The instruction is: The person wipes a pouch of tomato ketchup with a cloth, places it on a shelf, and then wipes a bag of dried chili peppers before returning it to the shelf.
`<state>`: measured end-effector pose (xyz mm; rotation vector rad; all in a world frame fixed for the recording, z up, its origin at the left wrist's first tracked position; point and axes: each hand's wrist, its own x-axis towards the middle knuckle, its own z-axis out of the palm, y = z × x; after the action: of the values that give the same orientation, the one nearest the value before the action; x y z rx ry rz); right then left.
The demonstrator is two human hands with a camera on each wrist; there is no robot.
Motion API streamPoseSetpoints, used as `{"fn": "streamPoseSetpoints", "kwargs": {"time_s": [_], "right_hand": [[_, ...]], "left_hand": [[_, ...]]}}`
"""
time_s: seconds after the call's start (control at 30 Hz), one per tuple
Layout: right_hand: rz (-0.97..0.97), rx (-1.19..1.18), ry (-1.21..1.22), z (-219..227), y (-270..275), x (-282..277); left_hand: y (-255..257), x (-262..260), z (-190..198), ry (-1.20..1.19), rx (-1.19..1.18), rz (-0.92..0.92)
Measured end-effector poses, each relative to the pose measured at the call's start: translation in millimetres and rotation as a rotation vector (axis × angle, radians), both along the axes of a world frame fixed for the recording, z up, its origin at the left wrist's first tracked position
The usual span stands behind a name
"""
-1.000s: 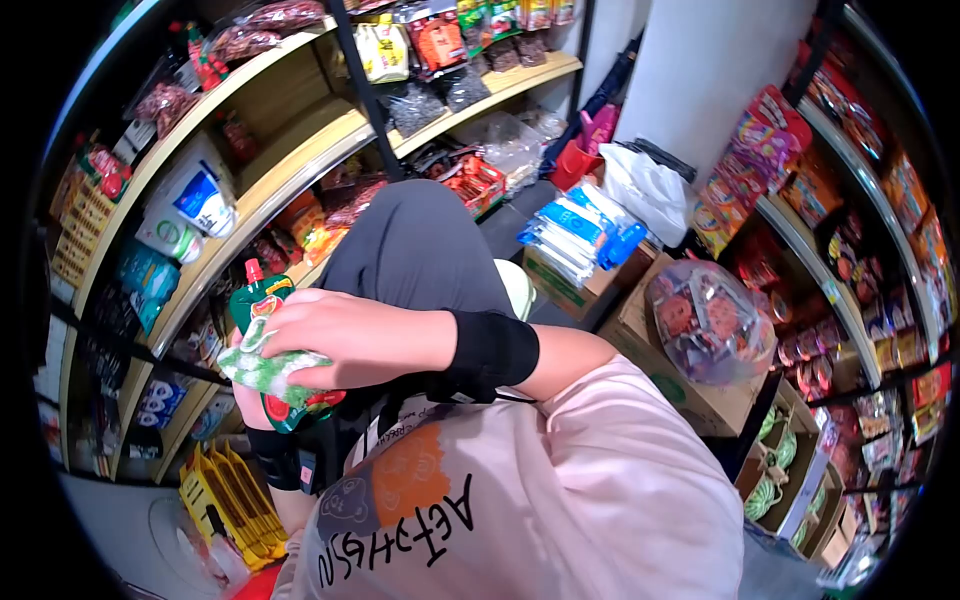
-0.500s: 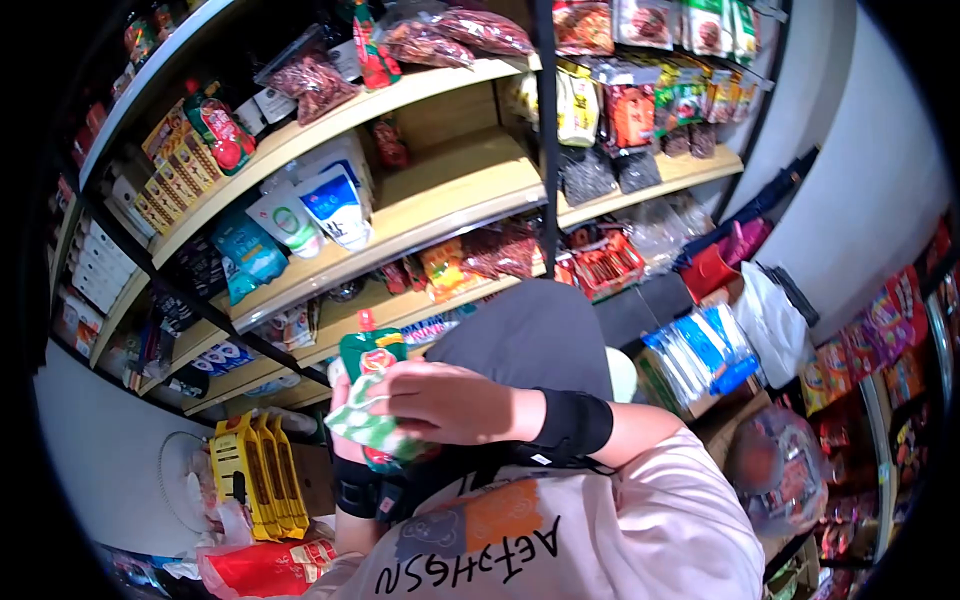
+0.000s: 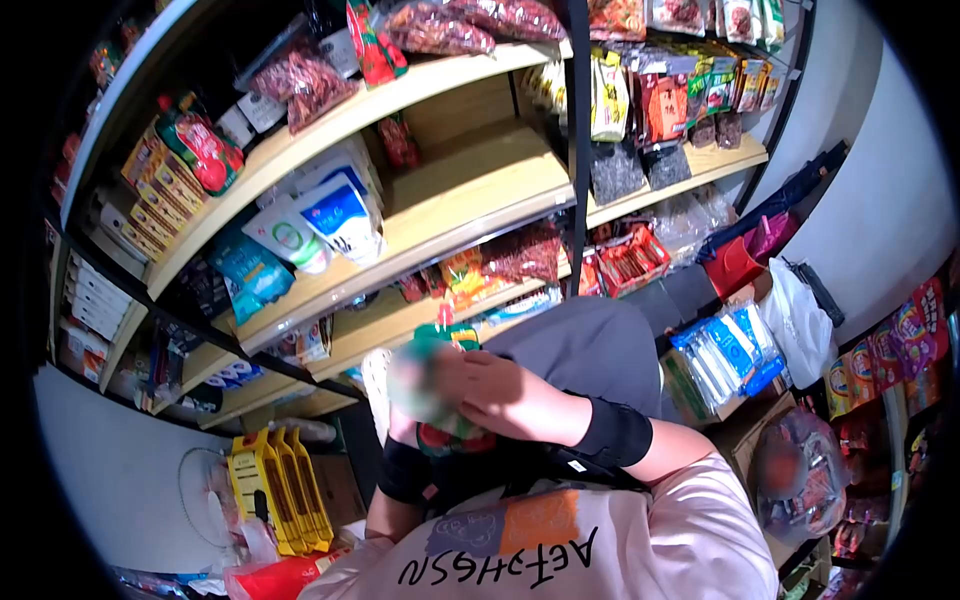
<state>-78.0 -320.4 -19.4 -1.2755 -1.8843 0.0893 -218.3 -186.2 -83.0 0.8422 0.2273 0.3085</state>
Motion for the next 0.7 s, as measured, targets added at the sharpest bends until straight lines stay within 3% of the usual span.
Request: {"fn": "streamPoseSetpoints", "kwargs": {"time_s": [0.03,0.1,0.13,0.2,0.23,0.27,0.3,0.33,0.37,0.4,0.47,0.57,0.6,0.7], "right_hand": [[0.003,-0.061,-0.004,-1,-6,-10],[0.055,-0.126,-0.054,9,-11,-18],[0.055,-0.089,-0.187,8,-9,-19],[0.037,-0.064,-0.180,2,-1,-13],[0.021,-0.088,-0.190,1,4,-9],[0.015,-0.041,-0.052,-10,13,-1],[0.006,0.004,0.088,-22,21,6],[-0.046,-0.142,0.160,-19,25,11],[-0.059,0.036,0.073,-39,38,24],[-0.112,-0.017,0.054,-37,41,26],[-0.164,-0.052,0.031,-30,44,26],[-0.244,0.095,0.125,-20,37,12],[-0.209,0.108,0.162,-15,31,6],[-0.071,0.078,0.131,8,13,-12]], "left_hand": [[-1,3,12,-0.058,0.045,-0.060],[-4,3,15,-0.029,-0.458,-0.147],[2,1,6,0.004,-0.557,-0.278],[-2,-6,-8,0.013,-0.523,-0.284],[-7,-13,-25,-0.051,-0.474,-0.132],[-13,-21,-44,-0.110,-0.422,0.019],[-14,-34,-68,0.052,-0.415,0.204],[-22,-31,-39,0.049,-0.486,0.067],[-26,-30,-25,0.044,-0.518,-0.002],[-30,-29,-9,0.042,-0.548,-0.072],[-31,-33,-9,0.015,-0.600,-0.124],[-22,-43,-13,-0.098,-0.589,-0.145],[-19,-50,-23,-0.060,-0.352,-0.078],[-21,-47,-28,-0.043,-0.209,0.020]]}}
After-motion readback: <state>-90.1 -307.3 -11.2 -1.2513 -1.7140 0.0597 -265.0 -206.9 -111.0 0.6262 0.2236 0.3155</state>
